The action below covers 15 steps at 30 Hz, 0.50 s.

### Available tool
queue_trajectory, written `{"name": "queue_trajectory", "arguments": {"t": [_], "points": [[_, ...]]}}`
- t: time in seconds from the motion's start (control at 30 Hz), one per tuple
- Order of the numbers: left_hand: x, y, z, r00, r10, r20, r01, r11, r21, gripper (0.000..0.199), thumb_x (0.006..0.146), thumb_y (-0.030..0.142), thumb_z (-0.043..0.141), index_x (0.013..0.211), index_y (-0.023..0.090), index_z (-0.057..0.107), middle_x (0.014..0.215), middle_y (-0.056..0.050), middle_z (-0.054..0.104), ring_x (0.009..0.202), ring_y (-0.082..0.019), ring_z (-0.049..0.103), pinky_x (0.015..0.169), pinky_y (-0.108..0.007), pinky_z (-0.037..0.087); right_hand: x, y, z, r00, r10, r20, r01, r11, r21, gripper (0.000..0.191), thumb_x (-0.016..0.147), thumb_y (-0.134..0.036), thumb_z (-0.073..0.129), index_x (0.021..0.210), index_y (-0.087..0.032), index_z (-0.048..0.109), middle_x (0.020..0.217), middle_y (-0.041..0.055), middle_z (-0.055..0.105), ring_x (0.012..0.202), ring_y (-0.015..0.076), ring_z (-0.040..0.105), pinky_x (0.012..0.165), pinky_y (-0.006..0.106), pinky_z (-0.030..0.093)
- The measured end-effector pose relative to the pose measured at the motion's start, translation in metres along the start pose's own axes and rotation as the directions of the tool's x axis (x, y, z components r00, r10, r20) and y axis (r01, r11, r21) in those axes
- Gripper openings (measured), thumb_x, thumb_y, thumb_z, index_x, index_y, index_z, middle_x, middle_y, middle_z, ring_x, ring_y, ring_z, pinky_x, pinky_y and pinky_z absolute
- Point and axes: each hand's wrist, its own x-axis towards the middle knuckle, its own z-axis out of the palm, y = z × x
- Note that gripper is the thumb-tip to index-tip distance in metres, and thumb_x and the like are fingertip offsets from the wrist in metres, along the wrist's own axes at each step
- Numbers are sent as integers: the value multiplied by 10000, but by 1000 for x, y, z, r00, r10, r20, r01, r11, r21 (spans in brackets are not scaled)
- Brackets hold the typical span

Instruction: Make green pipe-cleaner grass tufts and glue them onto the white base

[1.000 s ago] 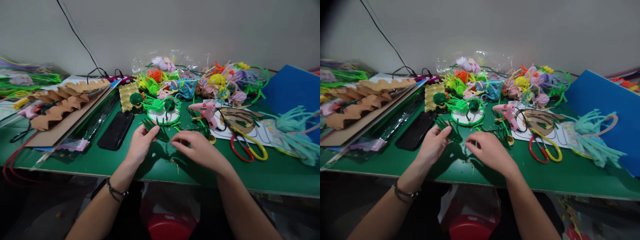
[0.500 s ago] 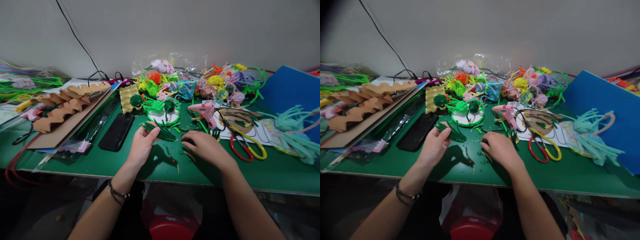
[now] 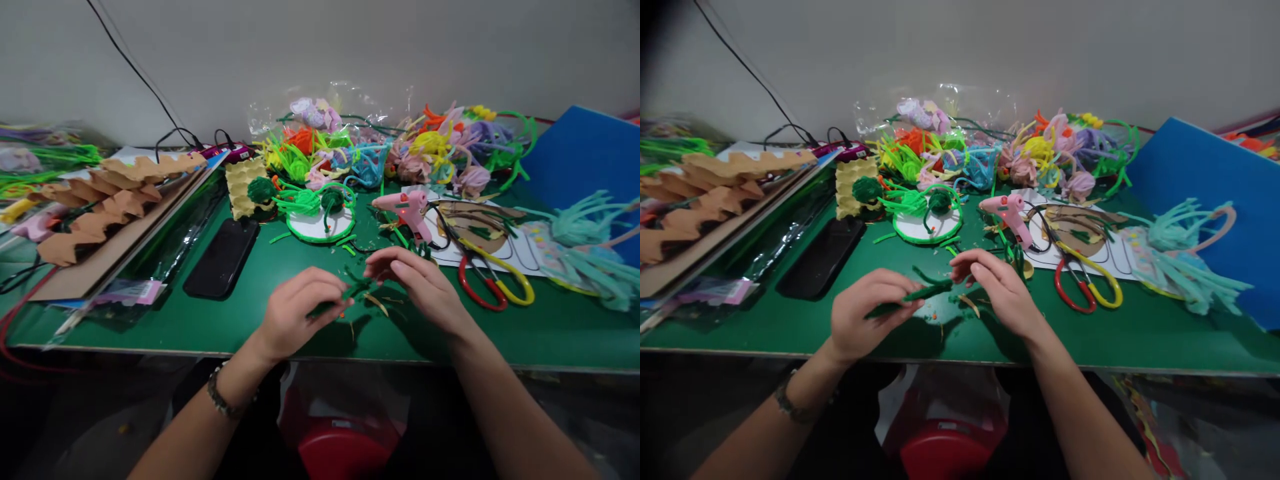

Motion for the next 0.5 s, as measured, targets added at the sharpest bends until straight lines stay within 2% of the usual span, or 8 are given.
{"name": "queue_trajectory", "arguments": {"t": [0.07,0.13,0.23,0.3,0.4,0.5], "points": [[-3,1,1,995,72,63,-75,995,63,107,755,87,591,766,150,506,759,-21,627,736,-97,620,651,-197,519,-3,2,0,995,-72,-72,69,997,-35,219,863,-266,363,905,-198,568,851,32,622,802,127,582,669,256,474],[-6,1,2,988,109,111,-122,986,116,77,780,109,568,792,152,505,789,-32,640,757,-108,626,652,-210,519,-5,1,2,973,-196,-119,174,970,-169,211,852,-255,380,914,-198,573,898,46,608,857,141,561,718,284,466],[-5,1,1,982,136,134,-156,975,155,23,818,143,522,812,160,507,808,-38,654,781,-119,629,656,-231,513,-8,-5,5,903,-420,-94,342,832,-437,197,811,-223,428,937,-194,577,935,65,582,899,166,536,788,336,441],[-2,1,1,978,156,135,-179,967,182,35,818,153,522,793,176,514,783,-19,661,749,-114,630,647,-235,496,-10,-9,6,864,-501,-49,399,741,-540,213,792,-215,439,960,-198,568,953,72,570,909,179,531,802,356,433],[2,2,3,988,123,96,-143,961,238,95,757,163,603,728,202,522,698,29,657,609,-89,605,588,-227,443,-11,-12,4,876,-480,-52,365,728,-581,234,800,-235,412,994,-203,539,965,81,561,944,194,522,825,371,423],[4,3,8,997,-78,-17,80,986,144,138,723,174,639,671,203,515,640,33,632,578,-86,582,544,-216,422,-11,-8,2,916,-389,-98,268,775,-573,250,814,-286,391,1017,-204,511,981,89,555,983,215,506,854,392,403]]}}
